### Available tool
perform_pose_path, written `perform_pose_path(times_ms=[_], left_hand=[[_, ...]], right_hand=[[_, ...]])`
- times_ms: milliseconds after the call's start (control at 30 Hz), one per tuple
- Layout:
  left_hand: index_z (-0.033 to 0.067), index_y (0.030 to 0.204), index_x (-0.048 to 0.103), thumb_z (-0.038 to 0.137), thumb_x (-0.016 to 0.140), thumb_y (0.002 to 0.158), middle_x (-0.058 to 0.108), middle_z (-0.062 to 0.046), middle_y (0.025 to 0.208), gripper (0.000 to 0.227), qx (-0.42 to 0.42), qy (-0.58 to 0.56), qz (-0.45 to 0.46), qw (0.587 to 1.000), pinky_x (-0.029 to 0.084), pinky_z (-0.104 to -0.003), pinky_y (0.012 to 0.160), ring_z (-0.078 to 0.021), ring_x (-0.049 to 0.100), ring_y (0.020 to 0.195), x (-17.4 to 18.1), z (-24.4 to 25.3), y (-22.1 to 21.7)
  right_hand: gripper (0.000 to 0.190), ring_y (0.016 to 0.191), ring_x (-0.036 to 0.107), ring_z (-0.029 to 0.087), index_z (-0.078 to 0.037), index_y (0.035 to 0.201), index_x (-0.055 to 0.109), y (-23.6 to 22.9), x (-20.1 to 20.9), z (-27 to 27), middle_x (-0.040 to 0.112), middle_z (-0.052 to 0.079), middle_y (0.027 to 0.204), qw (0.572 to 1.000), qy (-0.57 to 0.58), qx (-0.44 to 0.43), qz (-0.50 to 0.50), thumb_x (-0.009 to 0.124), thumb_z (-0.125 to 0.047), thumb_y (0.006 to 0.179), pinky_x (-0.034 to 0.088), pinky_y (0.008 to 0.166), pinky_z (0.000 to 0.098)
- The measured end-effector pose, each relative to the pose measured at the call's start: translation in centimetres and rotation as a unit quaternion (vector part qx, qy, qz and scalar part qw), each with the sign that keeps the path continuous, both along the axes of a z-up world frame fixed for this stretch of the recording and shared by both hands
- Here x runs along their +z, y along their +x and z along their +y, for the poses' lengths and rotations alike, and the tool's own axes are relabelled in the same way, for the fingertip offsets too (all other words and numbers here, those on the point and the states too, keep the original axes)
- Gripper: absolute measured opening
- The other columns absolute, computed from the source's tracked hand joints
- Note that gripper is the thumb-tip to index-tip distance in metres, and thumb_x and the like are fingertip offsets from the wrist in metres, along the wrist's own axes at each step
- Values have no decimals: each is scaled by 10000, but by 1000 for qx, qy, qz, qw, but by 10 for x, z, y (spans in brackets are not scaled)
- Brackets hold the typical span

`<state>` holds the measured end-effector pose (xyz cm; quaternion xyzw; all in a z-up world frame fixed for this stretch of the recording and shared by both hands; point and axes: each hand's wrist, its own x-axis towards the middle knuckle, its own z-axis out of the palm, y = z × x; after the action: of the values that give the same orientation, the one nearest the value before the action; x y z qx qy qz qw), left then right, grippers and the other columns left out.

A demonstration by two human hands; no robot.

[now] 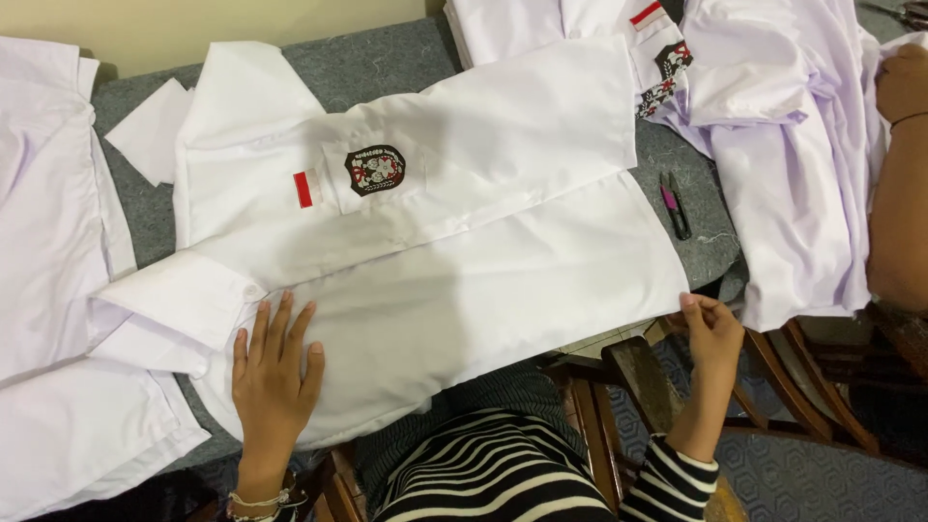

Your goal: A person carefully smooths and folds a white collared shirt on a table in a factory setting.

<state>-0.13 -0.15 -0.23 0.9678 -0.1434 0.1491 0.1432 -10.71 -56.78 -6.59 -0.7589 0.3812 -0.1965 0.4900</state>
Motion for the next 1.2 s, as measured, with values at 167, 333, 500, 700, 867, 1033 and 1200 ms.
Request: perform_pose_path(times_ms=[167, 333, 500, 700, 867, 1033, 1200], left_hand=[[204, 1495, 532, 299, 439, 1041, 457, -38, 1624, 473, -11, -9, 7, 1000, 275, -521, 1221, -272, 353, 1549, 3, 1, 0], [209, 1500, 523, 320, 422, 1043, 450, -37, 1627, 480, -12, -16, 19, 1000, 267, -537, 1219, -273, 336, 1554, 2, 2, 0], [211, 1501, 538, 309, 437, 1048, 455, -25, 1629, 474, -7, -6, -1, 1000, 272, -511, 1231, -255, 349, 1554, -5, 3, 1], [204, 1501, 537, 295, 445, 1048, 468, -34, 1622, 471, -8, -6, -1, 1000, 289, -535, 1220, -280, 368, 1545, -3, 2, 0], [197, 1507, 522, 316, 417, 1054, 452, -39, 1629, 480, -13, -10, 6, 1000, 267, -529, 1224, -277, 343, 1554, -1, 2, 0], [111, 1489, 507, 245, 446, 1065, 460, -71, 1609, 449, -84, -29, -32, 995, 271, -552, 1245, -282, 379, 1532, 0, 13, -4], [56, 1562, 413, 365, 376, 1069, 449, -83, 1610, 583, -15, 41, -10, 999, 270, -463, 1249, -274, 355, 1530, -7, 40, -22]], right_hand=[[208, 714, 641, 162, -7, 1126, 698, 6, -6, 1, 683, 100, 871, 999, -40, -13, -4, 691, -210, 1079, 583, 632, 309], [262, 781, 668, 180, 6, 1130, 664, 3, -25, -10, 673, 110, 883, 998, -6, 1, -60, 690, -249, 1082, 631, 701, 326], [405, 1037, 618, 338, 3, 1181, 628, 3, -42, -22, 670, 194, 1131, 983, -180, -32, 6, 510, -383, 1152, 476, 860, 465], [603, 1011, 474, 332, 55, 1243, 536, 37, 39, 64, 428, 177, 1175, 956, -289, 22, -37, 691, -476, 1002, 446, 836, 475], [214, 876, 399, 230, 7, 1167, 451, 47, 6, 49, 402, 112, 1025, 968, -230, -27, -95, 578, -162, 1134, 411, 759, 385], [456, 932, 402, 311, 73, 1101, 578, 60, 24, 79, 509, 214, 1065, 883, -454, -86, -83, 323, -291, 1203, 377, 788, 467], [389, 567, 328, 73, -251, 674, 477, 110, 48, 174, 414, -94, 604, 851, -351, 244, 305, 409, -289, 1055, 276, 532, 238]])
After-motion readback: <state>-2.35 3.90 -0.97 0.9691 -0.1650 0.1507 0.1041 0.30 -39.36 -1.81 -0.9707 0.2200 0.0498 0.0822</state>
